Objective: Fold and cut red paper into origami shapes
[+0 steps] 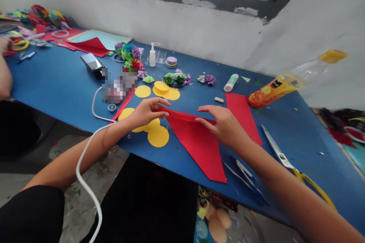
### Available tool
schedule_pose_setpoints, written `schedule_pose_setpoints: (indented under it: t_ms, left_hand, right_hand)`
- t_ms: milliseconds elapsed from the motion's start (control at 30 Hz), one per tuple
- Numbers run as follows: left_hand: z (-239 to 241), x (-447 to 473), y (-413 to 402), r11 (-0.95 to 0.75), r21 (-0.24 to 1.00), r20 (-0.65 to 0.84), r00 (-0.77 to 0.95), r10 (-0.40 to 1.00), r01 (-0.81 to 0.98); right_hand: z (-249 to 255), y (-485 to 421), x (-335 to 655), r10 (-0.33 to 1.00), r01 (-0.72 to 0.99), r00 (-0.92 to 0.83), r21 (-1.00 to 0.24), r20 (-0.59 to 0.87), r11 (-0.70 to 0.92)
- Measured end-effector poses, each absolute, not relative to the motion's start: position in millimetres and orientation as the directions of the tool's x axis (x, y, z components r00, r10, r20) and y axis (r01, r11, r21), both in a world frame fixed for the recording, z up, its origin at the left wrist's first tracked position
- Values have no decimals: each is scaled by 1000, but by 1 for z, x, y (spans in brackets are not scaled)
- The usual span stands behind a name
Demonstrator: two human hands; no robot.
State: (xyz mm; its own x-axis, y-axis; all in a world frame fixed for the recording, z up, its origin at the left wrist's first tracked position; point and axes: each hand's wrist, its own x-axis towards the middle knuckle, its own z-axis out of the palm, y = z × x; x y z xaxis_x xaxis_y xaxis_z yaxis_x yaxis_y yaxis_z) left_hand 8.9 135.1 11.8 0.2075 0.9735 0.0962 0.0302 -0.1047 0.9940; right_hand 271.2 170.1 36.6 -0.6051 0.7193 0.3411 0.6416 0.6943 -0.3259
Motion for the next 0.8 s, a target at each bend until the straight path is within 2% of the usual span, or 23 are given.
schedule_pose_setpoints:
  t_ms: [133,267,600,800]
  left_hand:
    - [11,8,136,-105,994,93,231,968,36]
    - [10,7,137,-79,991,53,231,972,104]
    - [10,10,138,-35,981,-8,220,975,192]
    - [10,9,138,-73,976,25,230,973,203]
  right_hand:
    - [37,166,227,743,572,-639,-523,198,632]
    - [21,166,213,757,479,-619,-664,208,574]
    - [18,163,222,769,428,-590,-712,246,557]
    - [16,160,222,768,410,-563,-704,304,580]
